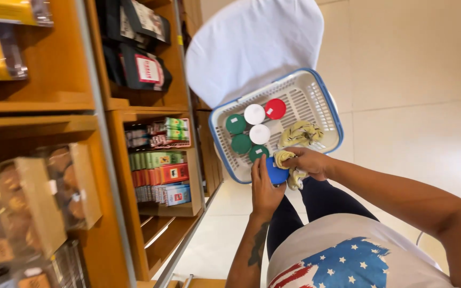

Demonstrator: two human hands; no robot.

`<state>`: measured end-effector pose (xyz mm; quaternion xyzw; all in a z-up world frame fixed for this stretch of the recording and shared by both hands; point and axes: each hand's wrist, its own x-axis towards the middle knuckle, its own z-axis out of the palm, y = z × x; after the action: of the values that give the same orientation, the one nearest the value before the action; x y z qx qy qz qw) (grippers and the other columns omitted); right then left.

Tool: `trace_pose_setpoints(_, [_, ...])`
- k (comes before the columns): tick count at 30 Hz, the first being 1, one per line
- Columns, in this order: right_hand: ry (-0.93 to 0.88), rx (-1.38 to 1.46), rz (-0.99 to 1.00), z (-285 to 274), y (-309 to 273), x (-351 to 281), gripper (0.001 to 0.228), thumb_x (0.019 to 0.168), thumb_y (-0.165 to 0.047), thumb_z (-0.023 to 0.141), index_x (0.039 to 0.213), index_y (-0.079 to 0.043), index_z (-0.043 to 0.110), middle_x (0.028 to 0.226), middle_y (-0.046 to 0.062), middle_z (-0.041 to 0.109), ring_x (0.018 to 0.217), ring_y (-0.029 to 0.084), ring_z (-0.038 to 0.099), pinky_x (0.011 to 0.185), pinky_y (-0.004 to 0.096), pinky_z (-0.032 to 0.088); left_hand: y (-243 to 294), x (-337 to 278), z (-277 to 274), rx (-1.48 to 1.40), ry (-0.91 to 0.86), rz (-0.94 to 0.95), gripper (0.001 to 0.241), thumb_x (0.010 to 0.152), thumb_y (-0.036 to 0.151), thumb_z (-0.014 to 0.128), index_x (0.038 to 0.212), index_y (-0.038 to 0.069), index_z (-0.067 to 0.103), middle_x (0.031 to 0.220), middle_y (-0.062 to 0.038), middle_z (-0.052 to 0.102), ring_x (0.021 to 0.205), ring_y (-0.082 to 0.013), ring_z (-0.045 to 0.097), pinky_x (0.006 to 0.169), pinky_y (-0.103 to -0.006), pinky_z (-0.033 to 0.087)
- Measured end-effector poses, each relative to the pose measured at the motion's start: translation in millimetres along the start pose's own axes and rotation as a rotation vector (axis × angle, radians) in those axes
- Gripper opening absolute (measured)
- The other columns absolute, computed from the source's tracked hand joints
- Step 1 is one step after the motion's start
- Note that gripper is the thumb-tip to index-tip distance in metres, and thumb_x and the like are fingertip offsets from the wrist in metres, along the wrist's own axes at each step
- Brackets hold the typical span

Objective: The recorder is wiping jars with a cloth and organizing them neatly on wooden grocery store shelves.

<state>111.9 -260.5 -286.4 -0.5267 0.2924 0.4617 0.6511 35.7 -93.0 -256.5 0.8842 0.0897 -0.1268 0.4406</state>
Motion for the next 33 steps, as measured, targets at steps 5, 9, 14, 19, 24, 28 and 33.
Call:
trace_pose_setpoints(5, [0.068,0.036,-0.066,-36.0,-17.5,26.2,0.038,0.084,-0.002,0.073,0.12,-0.011,0.074,0.102,0.018,0.072,0.082,0.033,0.072,0.068,0.046,0.062,-12.4,53.1,46.6,0.075,0.078,0.186,0.1,0.058,0.005,0.088,0.148,0.002,0.044,0.141,-0.022,0.043,0.133,-0.0462,0.051,0.113,-0.0493,0.046])
trace_pose_setpoints(9, [0.19,0.052,-0.146,-56.8,-40.2,29.5,0.043,0.083,-0.003,0.074,0.125,-0.015,0.072,0.103,0.012,0.068,0.085,0.025,0.068,0.071,0.04,0.061,-10.0,100.7,74.6,0.096,0.084,0.335,0.098,0.056,0.005,0.091,0.144,0.001,0.047,0.136,-0.022,0.044,0.13,-0.0462,0.055,0.111,-0.0494,0.048])
trace_pose_setpoints(14, [0.297,0.063,-0.246,-92.6,-50.7,61.5,0.042,0.085,-0.007,0.076,0.124,-0.02,0.073,0.094,0.006,0.064,0.081,0.019,0.064,0.067,0.035,0.06,-18.1,159.7,125.7,0.135,0.047,0.435,0.092,0.06,0.003,0.089,0.142,0.0,0.046,0.135,-0.022,0.044,0.13,-0.0448,0.055,0.112,-0.0487,0.048])
trace_pose_setpoints(19, [0.523,0.098,-0.276,-116.7,-29.8,117.8,0.045,0.085,-0.011,0.077,0.128,-0.023,0.072,0.101,0.007,0.067,0.091,0.02,0.063,0.074,0.032,0.055,-22.5,210.8,157.7,0.51,0.105,0.571,0.075,0.066,0.013,0.078,0.137,0.008,0.053,0.131,-0.012,0.056,0.131,-0.0314,0.054,0.118,-0.0627,0.031])
trace_pose_setpoints(24, [0.604,0.112,-0.252,-117.8,-28.9,173.6,0.047,0.086,-0.015,0.075,0.132,-0.025,0.07,0.113,0.015,0.067,0.103,0.026,0.063,0.086,0.039,0.055,-55.4,253.0,187.3,0.693,0.074,0.536,0.073,0.069,0.014,0.078,0.137,0.015,0.052,0.131,-0.004,0.061,0.135,-0.0269,0.05,0.119,-0.0685,0.024])
trace_pose_setpoints(28, [0.595,0.199,-0.3,-109.1,-49.6,187.2,0.051,0.09,-0.009,0.068,0.14,-0.017,0.064,0.127,0.022,0.064,0.119,0.032,0.061,0.101,0.044,0.051,-66.9,273.4,197.7,0.765,0.117,0.501,0.069,0.078,0.01,0.073,0.143,0.017,0.049,0.137,-0.002,0.06,0.135,-0.0255,0.049,0.12,-0.0656,0.023])
trace_pose_setpoints(33, [0.558,0.129,-0.329,-111.1,-62.4,197.3,0.054,0.09,-0.009,0.068,0.144,-0.017,0.061,0.137,0.022,0.061,0.129,0.035,0.057,0.108,0.047,0.048,-71.9,280.2,190.9,0.692,0.063,0.442,0.078,0.082,0.014,0.07,0.154,0.015,0.041,0.152,-0.006,0.05,0.144,-0.0284,0.042,0.121,-0.0642,0.022])
